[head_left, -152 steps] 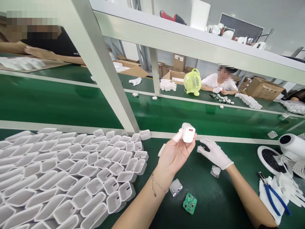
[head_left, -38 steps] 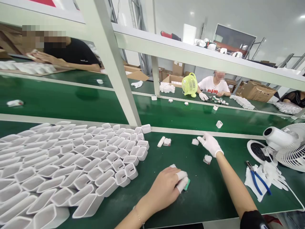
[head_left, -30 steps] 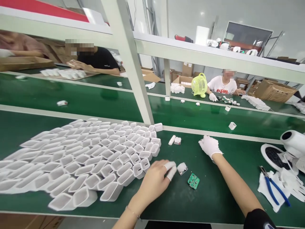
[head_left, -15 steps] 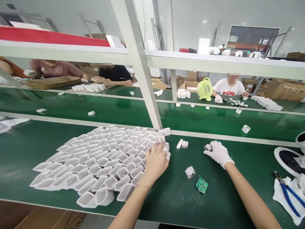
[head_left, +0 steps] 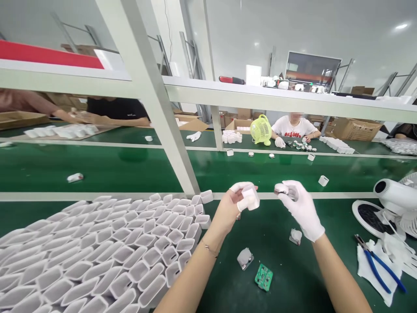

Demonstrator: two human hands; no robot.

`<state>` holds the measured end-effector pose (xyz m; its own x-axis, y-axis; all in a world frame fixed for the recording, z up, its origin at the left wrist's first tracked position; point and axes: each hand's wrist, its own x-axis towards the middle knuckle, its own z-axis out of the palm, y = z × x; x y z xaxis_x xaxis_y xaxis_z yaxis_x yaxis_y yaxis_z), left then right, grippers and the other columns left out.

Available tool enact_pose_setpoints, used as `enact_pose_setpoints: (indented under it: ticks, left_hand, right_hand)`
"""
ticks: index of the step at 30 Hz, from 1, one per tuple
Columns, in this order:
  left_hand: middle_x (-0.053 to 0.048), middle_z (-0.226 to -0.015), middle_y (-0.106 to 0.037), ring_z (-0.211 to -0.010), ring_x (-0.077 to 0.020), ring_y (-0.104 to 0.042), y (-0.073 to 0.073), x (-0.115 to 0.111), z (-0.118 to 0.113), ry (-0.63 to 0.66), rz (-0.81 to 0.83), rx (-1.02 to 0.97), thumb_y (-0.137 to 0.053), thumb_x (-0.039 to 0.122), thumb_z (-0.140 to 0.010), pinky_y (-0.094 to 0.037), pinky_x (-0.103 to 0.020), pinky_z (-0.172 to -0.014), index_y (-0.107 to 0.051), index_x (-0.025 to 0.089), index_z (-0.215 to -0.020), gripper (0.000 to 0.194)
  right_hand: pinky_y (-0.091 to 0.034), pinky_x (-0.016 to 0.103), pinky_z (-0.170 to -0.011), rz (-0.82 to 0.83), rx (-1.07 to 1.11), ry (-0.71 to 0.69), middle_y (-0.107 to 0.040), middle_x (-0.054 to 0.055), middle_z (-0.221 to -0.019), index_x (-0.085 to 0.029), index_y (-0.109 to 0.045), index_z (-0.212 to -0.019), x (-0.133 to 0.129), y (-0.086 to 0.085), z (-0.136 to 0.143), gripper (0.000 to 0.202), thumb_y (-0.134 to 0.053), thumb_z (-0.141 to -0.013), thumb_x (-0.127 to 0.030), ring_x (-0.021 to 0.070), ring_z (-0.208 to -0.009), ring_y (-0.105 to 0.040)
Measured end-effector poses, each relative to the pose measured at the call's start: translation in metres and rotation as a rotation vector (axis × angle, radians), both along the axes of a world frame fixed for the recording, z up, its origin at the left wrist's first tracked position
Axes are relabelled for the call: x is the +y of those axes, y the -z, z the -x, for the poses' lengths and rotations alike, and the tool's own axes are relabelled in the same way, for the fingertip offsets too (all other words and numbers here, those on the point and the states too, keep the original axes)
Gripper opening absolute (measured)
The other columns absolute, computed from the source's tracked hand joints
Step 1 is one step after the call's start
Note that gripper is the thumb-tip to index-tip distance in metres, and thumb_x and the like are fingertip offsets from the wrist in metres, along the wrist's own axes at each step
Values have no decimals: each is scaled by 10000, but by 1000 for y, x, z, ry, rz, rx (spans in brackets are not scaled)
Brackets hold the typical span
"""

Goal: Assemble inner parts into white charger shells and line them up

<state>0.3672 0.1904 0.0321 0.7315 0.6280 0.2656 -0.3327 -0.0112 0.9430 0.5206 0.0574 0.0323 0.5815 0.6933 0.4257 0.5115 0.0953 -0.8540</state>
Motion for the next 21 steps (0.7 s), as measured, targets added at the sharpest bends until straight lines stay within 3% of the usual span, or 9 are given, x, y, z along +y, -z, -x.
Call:
enact_pose_setpoints:
  ticks: [4, 7, 11, 15, 21]
  left_hand:
    - [-120, -1109, -624, -905, -222, -626, -27, -10, 7, 103, -227, 36, -691, 320, -702, -540, -288, -660, -524, 164, -1201, 549]
    - [-71, -1139, -618, -904, -193, -628, -34, -17, 23, 103, -600, 135, -650, 219, -760, -540, -317, -768, -482, 246, -1288, 555]
    - [-56, -1133, -610, -862, -147, -615, -35, -17, 36, -28, -966, 112, -639, 194, -799, -517, -287, -797, -435, 255, -1269, 516]
    - [-47, -1133, -584, -1010, -147, -564, -40, -12, 39, -66, -1111, 61, -594, 123, -823, -486, -264, -861, -414, 240, -1245, 474]
    - [-77, -1138, -565, -1069, -178, -523, -45, -13, 42, -21, -1157, 55, -551, 64, -812, -475, -305, -897, -413, 206, -1241, 472]
  right_hand:
    - [-523, 339, -836, -147, -310, 110, -666, 16, -1024, -262, -576, -1153, -26, -36, 19, 313, -584, -842, -230, 170, -911, -646]
    - [-540, 350, -802, -210, -583, 129, -655, 18, -1067, -319, -534, -1253, -39, -36, 27, 443, -599, -832, -198, 187, -932, -641]
    - [-565, 385, -755, -201, -667, 37, -645, 44, -1113, -350, -471, -1309, -48, -28, 31, 578, -690, -778, -289, 229, -945, -649]
    - [-562, 334, -745, -164, -793, -82, -631, 68, -1142, -328, -420, -1341, -46, -38, 34, 539, -621, -841, -361, 209, -1008, -632]
    - [-515, 280, -739, -98, -1036, -162, -676, 50, -888, -237, -399, -1219, -32, -56, 39, 316, -473, -926, -328, 178, -909, -636]
